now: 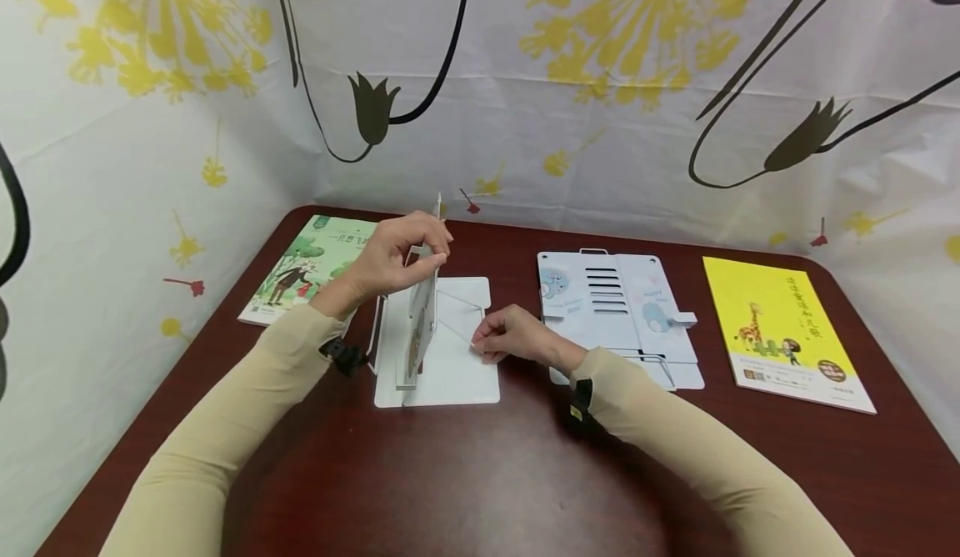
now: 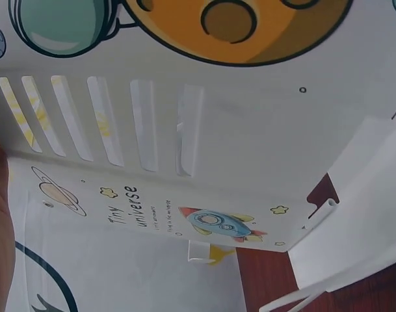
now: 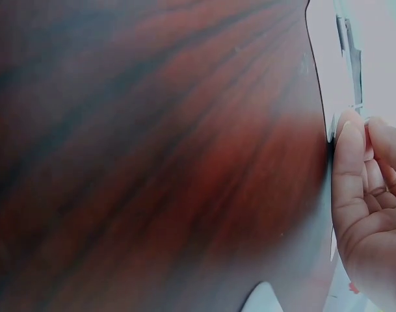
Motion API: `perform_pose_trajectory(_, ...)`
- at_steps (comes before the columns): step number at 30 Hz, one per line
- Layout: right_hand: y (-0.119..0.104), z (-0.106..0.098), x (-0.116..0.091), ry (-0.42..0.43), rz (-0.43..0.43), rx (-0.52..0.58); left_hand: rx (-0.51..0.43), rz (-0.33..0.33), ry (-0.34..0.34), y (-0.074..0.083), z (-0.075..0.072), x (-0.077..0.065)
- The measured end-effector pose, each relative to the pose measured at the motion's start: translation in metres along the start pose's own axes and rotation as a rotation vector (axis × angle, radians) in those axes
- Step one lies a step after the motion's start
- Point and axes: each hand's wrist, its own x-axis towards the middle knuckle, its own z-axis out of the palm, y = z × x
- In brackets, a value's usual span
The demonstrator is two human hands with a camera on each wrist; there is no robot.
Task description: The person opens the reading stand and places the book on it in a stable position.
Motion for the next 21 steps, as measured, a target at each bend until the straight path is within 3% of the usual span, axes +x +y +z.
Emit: perform_pose_trajectory(21,0.002,0.005,-0.002,0.002,0.034,0.113,0.004,-0.044,-0.038,-0.005,0.017,0.005)
